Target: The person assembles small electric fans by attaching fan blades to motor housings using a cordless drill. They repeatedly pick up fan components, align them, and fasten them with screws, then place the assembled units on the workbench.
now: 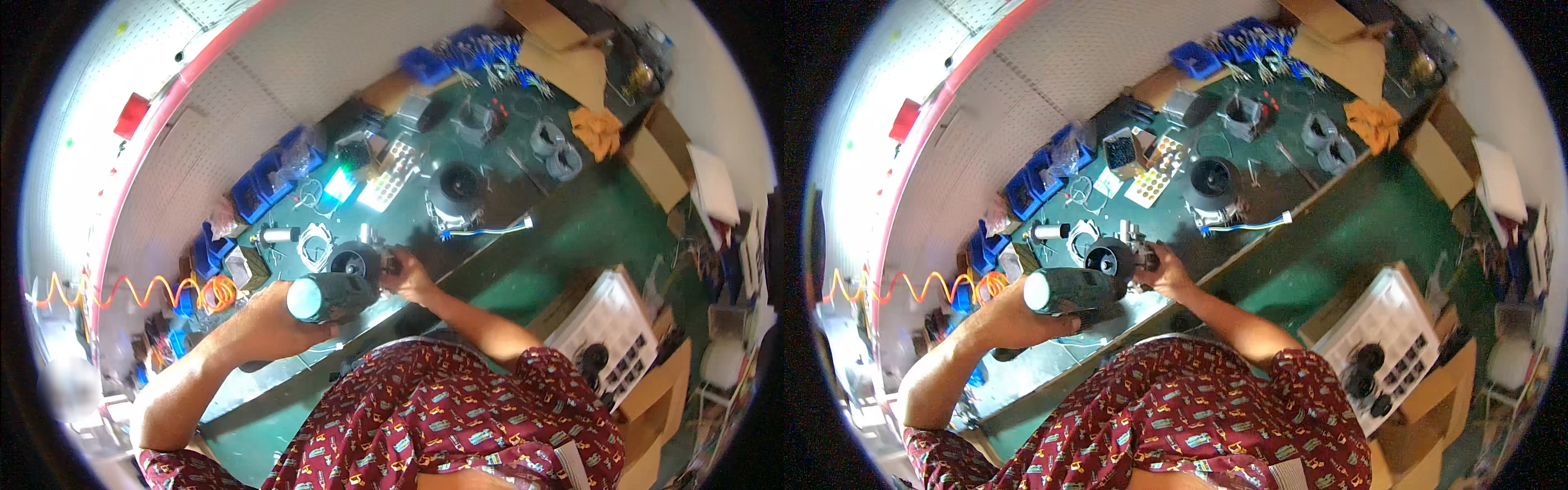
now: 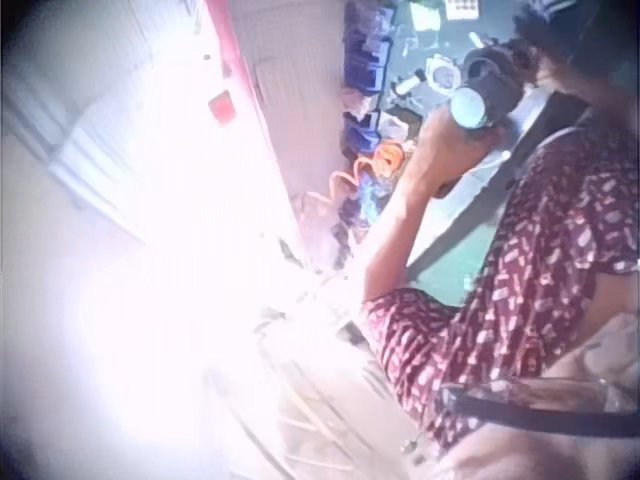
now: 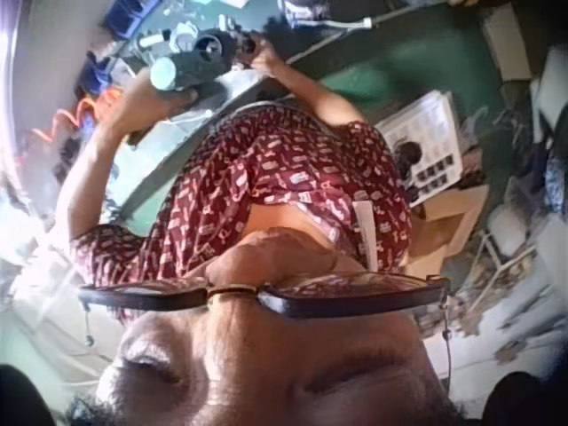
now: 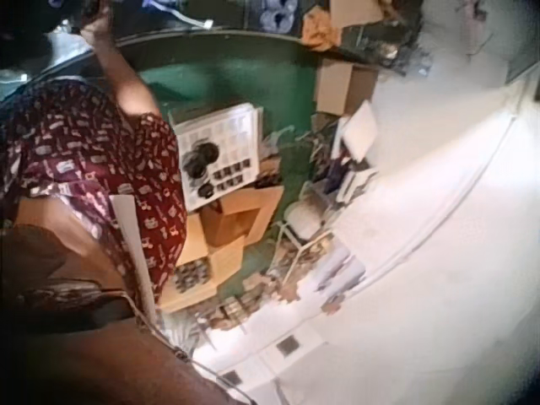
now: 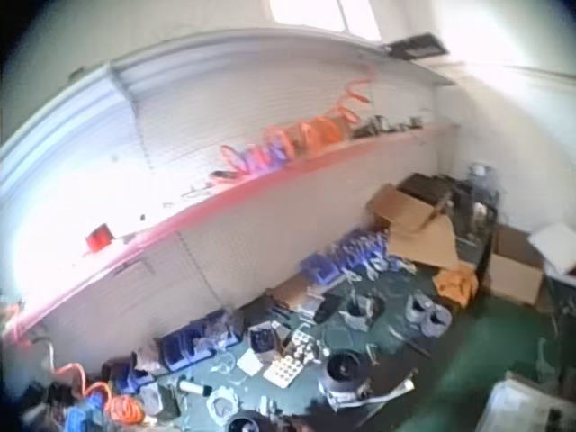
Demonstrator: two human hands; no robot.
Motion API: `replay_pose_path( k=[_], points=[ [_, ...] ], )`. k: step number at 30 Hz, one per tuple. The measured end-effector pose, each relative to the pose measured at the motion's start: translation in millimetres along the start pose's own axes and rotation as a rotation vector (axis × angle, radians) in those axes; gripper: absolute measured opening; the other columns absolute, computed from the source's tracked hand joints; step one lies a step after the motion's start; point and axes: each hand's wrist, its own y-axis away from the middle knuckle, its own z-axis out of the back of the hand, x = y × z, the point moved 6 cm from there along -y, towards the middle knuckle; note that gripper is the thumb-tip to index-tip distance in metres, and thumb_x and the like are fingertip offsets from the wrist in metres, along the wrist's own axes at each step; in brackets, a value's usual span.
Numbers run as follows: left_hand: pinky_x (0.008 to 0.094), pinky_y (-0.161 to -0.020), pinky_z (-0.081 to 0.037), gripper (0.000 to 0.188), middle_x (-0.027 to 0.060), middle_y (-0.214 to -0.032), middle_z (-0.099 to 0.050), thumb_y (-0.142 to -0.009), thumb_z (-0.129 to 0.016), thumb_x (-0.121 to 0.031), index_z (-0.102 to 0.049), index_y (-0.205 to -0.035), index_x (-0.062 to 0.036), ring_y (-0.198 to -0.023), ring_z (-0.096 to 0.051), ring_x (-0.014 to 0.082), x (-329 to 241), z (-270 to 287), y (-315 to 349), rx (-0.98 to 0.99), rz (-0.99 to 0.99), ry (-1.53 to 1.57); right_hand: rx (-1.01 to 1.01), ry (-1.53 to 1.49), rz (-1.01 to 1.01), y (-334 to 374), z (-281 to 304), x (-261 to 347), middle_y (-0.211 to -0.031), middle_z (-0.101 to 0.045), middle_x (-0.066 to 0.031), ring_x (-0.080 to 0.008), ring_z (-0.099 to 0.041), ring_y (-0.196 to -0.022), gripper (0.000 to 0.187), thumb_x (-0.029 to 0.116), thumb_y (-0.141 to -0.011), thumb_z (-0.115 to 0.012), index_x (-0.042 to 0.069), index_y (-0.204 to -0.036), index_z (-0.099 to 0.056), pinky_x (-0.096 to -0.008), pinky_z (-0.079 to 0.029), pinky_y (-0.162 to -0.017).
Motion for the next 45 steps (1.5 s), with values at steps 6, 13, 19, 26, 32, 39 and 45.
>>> replay_pose_path(
  k=[6, 13, 19, 26, 32, 39, 45],
  points=[
    [0.0363, -0.066, -0.053, 0.027, 0.0126, -0.08, -0.071, -0.081, -0.077, -0.017, -0.07, -0.104, -0.0058, -0.067, -0.067, 0.0248, -18, 8, 40, -0.273, -0.125, 0.221, -0.139, -0.16, -0.091, 22, 52, -64, -0.122, -0.055, -0.0189, -0.029, -0.057, -0.11, 0.07, 0.012, -0.074, -0.081, -0.005, -0.134, -0.047, -0.0402, -0.048, -0.095],
    [0.034, -0.071, -0.054, 0.031, 0.0117, -0.088, -0.069, -0.077, -0.077, -0.009, -0.067, -0.105, -0.0052, -0.076, -0.067, 0.0295, 26, -32, 98, -0.789, -0.13, 0.221, -0.294, 0.589, 0.054, -5, 49, 96, -0.113, -0.067, -0.0146, -0.0211, -0.062, -0.108, 0.04, 0.004, -0.086, -0.065, -0.006, -0.124, -0.061, -0.0352, -0.048, -0.098],
    [0.0341, -0.067, -0.054, 0.035, 0.0091, -0.083, -0.067, -0.074, -0.082, -0.014, -0.065, -0.104, -0.0048, -0.069, -0.067, 0.0265, 42, -64, 92, -0.675, -0.085, 0.329, -0.258, 0.886, 0.153, -183, 77, 105, -0.095, -0.074, -0.0163, -0.0251, -0.071, -0.083, 0.024, 0.013, -0.085, -0.067, -0.001, -0.104, -0.072, -0.0348, -0.054, -0.077],
    [0.0271, -0.06, -0.051, 0.029, 0.003, -0.076, -0.067, -0.067, -0.086, -0.022, -0.067, -0.087, -0.0139, -0.064, -0.067, 0.0181, 62, -107, 120, -0.643, 0.186, 0.462, 0.035, 1.569, -0.368, -270, 107, 45, -0.115, -0.068, -0.0209, -0.0388, -0.065, -0.109, 0.029, 0.025, -0.083, -0.069, 0.009, -0.106, -0.073, -0.0456, -0.051, -0.095],
    [0.0279, -0.064, -0.054, 0.034, 0.0058, -0.082, -0.068, -0.068, -0.085, -0.013, -0.068, -0.096, -0.0064, -0.068, -0.068, 0.019, 75, -96, 131, -0.78, 0.096, 0.662, 0.041, 1.59, -0.515, -300, 127, 11, -0.12, -0.066, -0.0237, -0.0383, -0.062, -0.115, 0.03, 0.015, -0.083, -0.07, 0.002, -0.11, -0.071, -0.0445, -0.05, -0.098],
    [0.0282, -0.064, -0.054, 0.029, 0.0077, -0.08, -0.067, -0.072, -0.082, -0.009, -0.066, -0.095, -0.0014, -0.067, -0.068, 0.02, 79, -87, 128, -0.823, 0.029, 0.702, -0.022, 1.616, -0.32, -303, 137, 15, -0.101, -0.067, -0.03, -0.044, -0.065, -0.1, 0.025, 0.018, -0.084, -0.063, -0.002, -0.097, -0.071, -0.0484, -0.053, -0.087],
    [0.037, -0.075, -0.056, 0.049, 0.0178, -0.095, -0.071, -0.072, -0.076, -0.012, -0.063, -0.118, 0.0003, -0.082, -0.07, 0.0349, 89, -86, 131, -0.706, -0.046, 0.892, -0.019, 0.937, -0.248, -282, 111, 50, -0.097, -0.069, -0.0127, -0.0206, -0.067, -0.071, 0.037, 0.01, -0.089, -0.057, 0.004, -0.124, -0.065, -0.0311, -0.058, -0.055]
  ],
)
